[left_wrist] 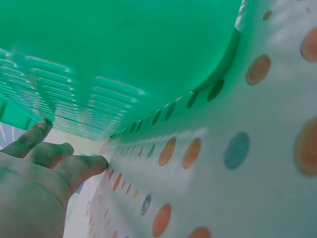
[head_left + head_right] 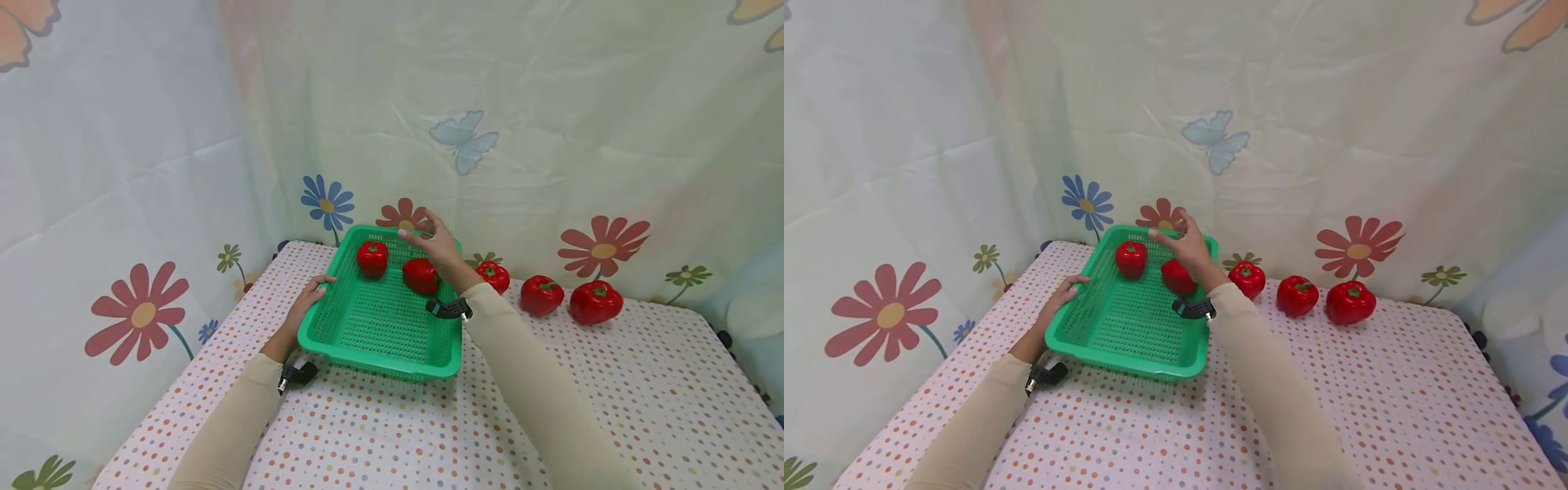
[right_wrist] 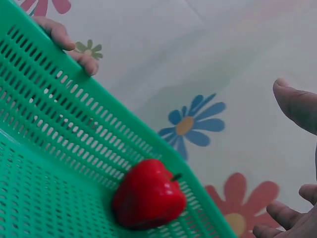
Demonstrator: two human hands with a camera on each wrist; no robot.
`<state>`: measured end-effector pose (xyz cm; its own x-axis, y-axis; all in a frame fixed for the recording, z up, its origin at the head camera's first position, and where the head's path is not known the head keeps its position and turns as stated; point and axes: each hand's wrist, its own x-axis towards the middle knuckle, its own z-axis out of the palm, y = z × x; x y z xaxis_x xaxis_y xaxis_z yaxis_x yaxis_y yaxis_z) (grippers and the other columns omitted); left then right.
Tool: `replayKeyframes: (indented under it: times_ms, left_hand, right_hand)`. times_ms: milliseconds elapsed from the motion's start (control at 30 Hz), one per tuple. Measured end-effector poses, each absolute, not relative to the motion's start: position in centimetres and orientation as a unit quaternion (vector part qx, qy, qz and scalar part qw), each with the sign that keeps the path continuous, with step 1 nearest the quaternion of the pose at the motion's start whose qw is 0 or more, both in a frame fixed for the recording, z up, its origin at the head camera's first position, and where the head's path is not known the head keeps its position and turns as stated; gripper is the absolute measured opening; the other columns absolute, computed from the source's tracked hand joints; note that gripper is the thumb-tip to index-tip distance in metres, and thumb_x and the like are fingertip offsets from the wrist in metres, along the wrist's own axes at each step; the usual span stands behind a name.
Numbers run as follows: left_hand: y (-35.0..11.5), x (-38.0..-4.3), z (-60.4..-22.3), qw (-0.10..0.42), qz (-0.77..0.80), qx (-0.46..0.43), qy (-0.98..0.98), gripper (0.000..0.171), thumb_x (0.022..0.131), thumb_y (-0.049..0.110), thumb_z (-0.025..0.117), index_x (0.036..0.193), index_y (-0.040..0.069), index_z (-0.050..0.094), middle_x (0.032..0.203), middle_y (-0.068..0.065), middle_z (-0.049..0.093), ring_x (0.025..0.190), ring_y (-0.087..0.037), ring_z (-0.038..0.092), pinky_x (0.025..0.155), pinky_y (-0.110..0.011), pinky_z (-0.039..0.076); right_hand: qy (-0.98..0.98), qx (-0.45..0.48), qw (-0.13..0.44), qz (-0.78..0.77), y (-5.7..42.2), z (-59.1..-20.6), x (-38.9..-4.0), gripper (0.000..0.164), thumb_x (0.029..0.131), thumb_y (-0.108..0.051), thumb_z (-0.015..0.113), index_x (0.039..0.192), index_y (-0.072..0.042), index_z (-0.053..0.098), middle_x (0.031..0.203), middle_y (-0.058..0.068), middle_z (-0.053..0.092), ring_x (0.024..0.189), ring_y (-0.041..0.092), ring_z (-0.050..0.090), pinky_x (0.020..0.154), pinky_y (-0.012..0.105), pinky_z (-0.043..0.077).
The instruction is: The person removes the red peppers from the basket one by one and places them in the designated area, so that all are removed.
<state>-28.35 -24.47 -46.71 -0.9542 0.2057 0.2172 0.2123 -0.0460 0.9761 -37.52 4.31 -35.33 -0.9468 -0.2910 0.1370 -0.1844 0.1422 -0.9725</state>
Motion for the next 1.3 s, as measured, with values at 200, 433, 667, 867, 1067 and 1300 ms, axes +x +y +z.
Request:
replayKeyframes:
  times_ms: [200, 433, 667, 867, 1067, 1300]
  left_hand:
    - [-23.8, -28.5, -46.8, -0.014, -0.713, -0.148, -0.685, 0.038, 0.106, 0.027, 0.032, 0.137, 0.007, 0.037, 0.154, -0.019, 0.023, 0.133, -0.044, 0.035, 0.099, -0.045, 0.039]
    - [-23.8, -28.6, -46.8, -0.002, -0.712, -0.150, -0.686, 0.037, 0.106, 0.026, 0.032, 0.136, 0.005, 0.038, 0.153, -0.021, 0.025, 0.130, -0.046, 0.037, 0.097, -0.046, 0.041]
    - [-24.0, -28.6, -47.1, 0.003, -0.710, -0.148, -0.689, 0.036, 0.106, 0.023, 0.032, 0.136, 0.005, 0.039, 0.151, -0.020, 0.028, 0.128, -0.039, 0.039, 0.095, -0.039, 0.042]
    - [-24.1, -28.5, -47.1, 0.006, -0.707, -0.155, -0.690, 0.040, 0.106, 0.021, 0.031, 0.138, -0.002, 0.034, 0.151, -0.022, 0.028, 0.127, -0.036, 0.041, 0.095, -0.035, 0.043]
    - [-24.1, -28.5, -46.9, 0.003, -0.710, -0.155, -0.687, 0.040, 0.106, 0.023, 0.031, 0.138, 0.000, 0.035, 0.151, -0.021, 0.028, 0.127, -0.035, 0.041, 0.094, -0.034, 0.044]
    - [-24.0, -28.4, -46.5, -0.004, -0.709, -0.153, -0.688, 0.040, 0.106, 0.023, 0.030, 0.138, 0.001, 0.034, 0.154, -0.021, 0.026, 0.135, -0.041, 0.036, 0.099, -0.039, 0.041]
  right_hand:
    - [0.743, -0.124, 0.084, -0.653, 2.1, -36.8, -38.1, 0.100, 0.086, -0.041, 0.075, 0.159, -0.013, 0.013, 0.160, 0.019, 0.026, 0.147, 0.035, 0.027, 0.117, 0.052, 0.029]
    - [0.755, -0.116, 0.091, -0.638, 0.2, -37.6, -38.9, 0.097, 0.087, -0.034, 0.074, 0.158, -0.013, 0.011, 0.161, 0.015, 0.026, 0.147, 0.032, 0.027, 0.115, 0.053, 0.031]
    - [0.804, -0.128, 0.102, -0.572, -0.1, -39.1, -39.5, 0.097, 0.087, -0.035, 0.074, 0.159, -0.014, 0.012, 0.160, 0.016, 0.026, 0.148, 0.033, 0.026, 0.114, 0.051, 0.033]
    - [0.834, -0.182, 0.122, -0.506, -0.1, -39.9, -39.5, 0.097, 0.085, -0.032, 0.076, 0.158, -0.014, 0.015, 0.161, 0.015, 0.024, 0.148, 0.034, 0.024, 0.114, 0.054, 0.033]
    - [0.840, -0.202, 0.116, -0.490, -0.2, -40.2, -39.6, 0.092, 0.085, -0.025, 0.077, 0.157, -0.014, 0.020, 0.152, 0.017, 0.040, 0.140, 0.035, 0.038, 0.107, 0.051, 0.042]
    - [0.866, -0.200, 0.095, -0.449, -0.3, -40.6, -39.9, 0.083, 0.086, -0.024, 0.077, 0.153, -0.010, 0.031, 0.134, 0.020, 0.053, 0.122, 0.033, 0.051, 0.098, 0.045, 0.049]
